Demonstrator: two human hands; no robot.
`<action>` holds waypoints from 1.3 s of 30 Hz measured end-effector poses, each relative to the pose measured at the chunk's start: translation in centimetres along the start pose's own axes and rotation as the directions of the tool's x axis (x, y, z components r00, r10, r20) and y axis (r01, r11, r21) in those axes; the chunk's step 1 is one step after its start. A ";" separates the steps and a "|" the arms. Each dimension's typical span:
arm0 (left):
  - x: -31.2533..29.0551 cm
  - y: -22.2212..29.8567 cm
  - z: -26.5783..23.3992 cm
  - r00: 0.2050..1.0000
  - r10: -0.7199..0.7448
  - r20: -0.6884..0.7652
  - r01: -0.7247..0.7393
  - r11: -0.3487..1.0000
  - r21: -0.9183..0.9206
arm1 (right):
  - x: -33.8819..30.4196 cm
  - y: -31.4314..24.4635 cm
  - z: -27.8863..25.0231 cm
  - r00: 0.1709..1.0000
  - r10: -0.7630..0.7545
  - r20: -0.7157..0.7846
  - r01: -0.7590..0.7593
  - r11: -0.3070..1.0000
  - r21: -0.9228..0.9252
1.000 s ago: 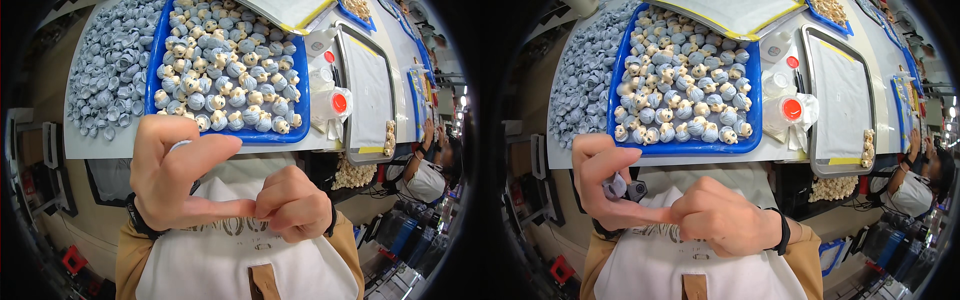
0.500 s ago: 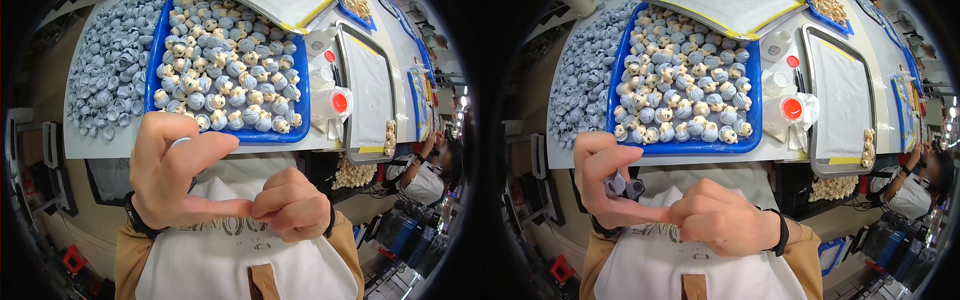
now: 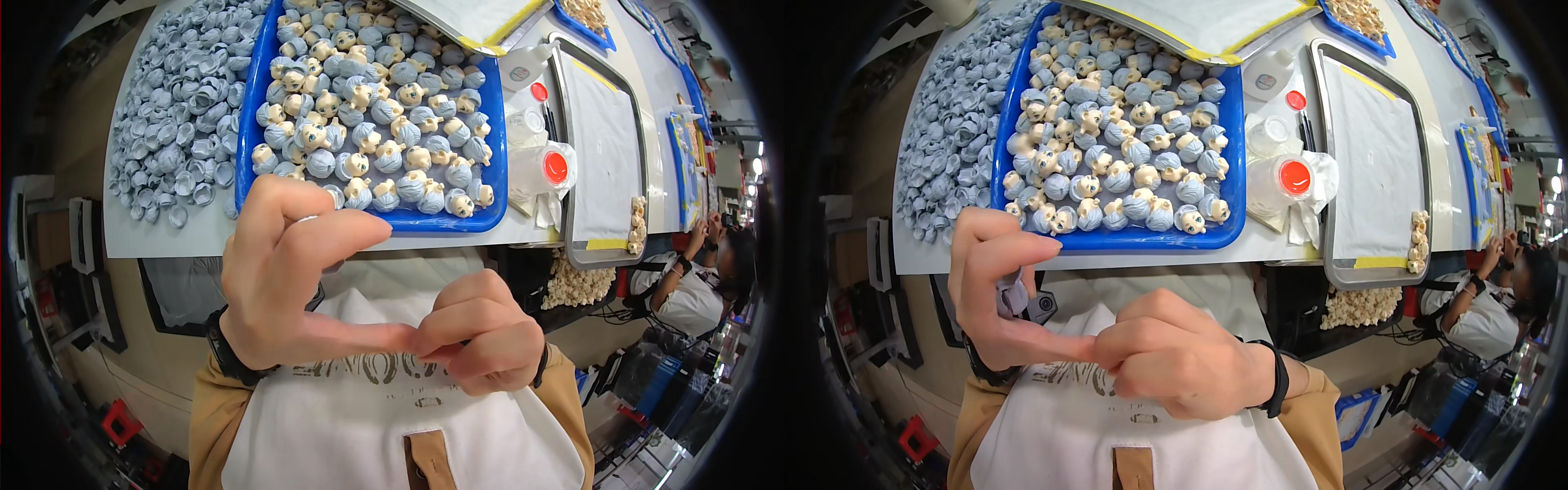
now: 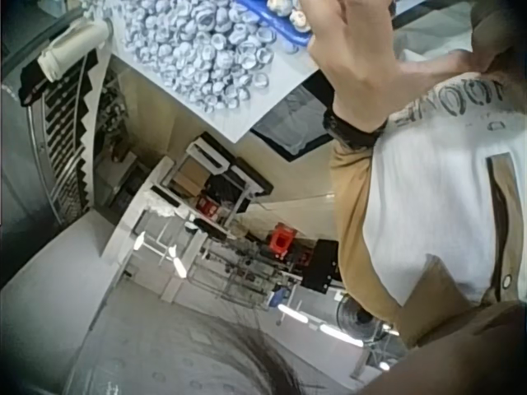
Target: The person assembles small figurines by applying glue from a bottle to the base of a head and attaching it to a body. They handle the components one at a time, using a tissue to wipe excess glue, and place the finished units into a tray.
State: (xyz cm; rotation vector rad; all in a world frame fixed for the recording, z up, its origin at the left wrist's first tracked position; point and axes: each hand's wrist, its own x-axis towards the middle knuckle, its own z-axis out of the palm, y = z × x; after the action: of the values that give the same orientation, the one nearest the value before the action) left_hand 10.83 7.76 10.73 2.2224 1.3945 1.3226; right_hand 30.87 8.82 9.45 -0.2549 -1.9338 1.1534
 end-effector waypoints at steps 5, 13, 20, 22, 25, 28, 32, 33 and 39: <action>0.0 0.4 -0.4 0.998 -0.057 0.020 0.058 0.996 -0.066 | 0.2 -0.5 -0.2 0.994 0.076 0.084 -0.075 0.997 -0.008; 0.2 -0.1 -0.1 0.999 0.007 0.034 -0.004 0.996 -0.089 | 0.2 -0.2 0.2 0.998 -0.016 -0.057 0.018 0.999 0.030; 0.1 -0.1 0.1 0.998 -0.031 0.059 0.039 0.988 -0.147 | 0.3 -0.2 0.0 0.998 0.053 0.044 -0.055 0.997 0.051; 0.0 -0.1 0.3 0.999 -0.024 0.046 0.030 0.988 -0.152 | 0.4 -0.3 -0.1 0.998 0.050 0.027 -0.051 0.998 0.047; 0.2 -0.2 0.4 0.995 -0.006 0.099 0.024 0.982 -0.189 | 0.3 -0.5 0.1 0.998 0.026 -0.052 -0.024 0.999 0.025; 0.1 -0.2 0.5 0.995 -0.002 0.095 0.018 0.985 -0.172 | 0.3 -0.3 0.3 0.998 0.009 -0.061 -0.007 1.000 0.026; 0.0 -0.3 0.3 0.996 -0.025 0.084 0.039 0.983 -0.179 | 0.5 -0.4 0.1 0.995 0.087 0.047 -0.089 0.995 0.046; 0.0 -0.4 0.3 0.996 -0.021 0.083 0.035 0.982 -0.183 | 0.5 -0.4 0.2 0.994 0.097 0.056 -0.099 0.995 0.033; -0.1 -0.3 0.5 0.998 -0.006 0.070 0.019 0.983 -0.183 | 0.1 0.0 0.5 0.997 -0.020 -0.075 0.024 0.998 0.060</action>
State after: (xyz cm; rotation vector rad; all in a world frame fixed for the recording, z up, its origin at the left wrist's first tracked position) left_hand 11.01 7.97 10.17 2.1136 1.2082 1.3002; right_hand 30.41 8.59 9.37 -0.2399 -1.8289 1.1703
